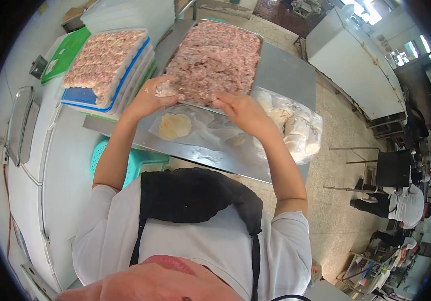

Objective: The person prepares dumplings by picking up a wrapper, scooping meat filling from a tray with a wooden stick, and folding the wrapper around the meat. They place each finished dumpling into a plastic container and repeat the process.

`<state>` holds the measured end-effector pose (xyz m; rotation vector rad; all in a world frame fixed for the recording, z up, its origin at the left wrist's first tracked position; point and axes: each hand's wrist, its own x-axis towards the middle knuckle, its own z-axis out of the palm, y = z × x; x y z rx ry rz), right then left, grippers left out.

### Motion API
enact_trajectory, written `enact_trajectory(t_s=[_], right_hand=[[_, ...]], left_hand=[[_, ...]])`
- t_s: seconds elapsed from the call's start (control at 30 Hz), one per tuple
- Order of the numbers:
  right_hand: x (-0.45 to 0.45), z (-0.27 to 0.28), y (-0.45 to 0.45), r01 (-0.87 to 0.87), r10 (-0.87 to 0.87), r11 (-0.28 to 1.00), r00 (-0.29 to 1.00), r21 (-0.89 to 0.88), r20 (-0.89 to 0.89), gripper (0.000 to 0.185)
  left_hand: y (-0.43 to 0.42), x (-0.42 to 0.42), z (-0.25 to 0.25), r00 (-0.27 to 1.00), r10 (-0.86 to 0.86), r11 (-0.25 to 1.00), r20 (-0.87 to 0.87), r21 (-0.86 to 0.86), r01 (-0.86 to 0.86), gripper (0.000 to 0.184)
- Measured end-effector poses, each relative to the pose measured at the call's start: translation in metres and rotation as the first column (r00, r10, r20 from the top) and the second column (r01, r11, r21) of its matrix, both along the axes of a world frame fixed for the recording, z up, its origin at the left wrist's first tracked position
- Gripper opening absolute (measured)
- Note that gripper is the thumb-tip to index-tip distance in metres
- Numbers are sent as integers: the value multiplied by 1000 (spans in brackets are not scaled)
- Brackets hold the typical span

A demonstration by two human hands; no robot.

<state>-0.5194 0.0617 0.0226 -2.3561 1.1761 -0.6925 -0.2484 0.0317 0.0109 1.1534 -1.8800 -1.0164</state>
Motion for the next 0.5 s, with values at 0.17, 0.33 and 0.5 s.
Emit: enact_trajectory(t_s=[0.17,0.33,0.5], right_hand=[[23,-12,2,109,-121,988,987,109,107,29],[47,-36,6,211,-281,929,937,304,206,32],[72,-43,17,266,-366,886,904,379,220,34]], left_hand=[[11,96,22,991,-131,970,3,-209,128,49],[17,204,31,963,262,953,69,-177,-246,49],[10,242,39,882,316,949,351,-127,-289,60]])
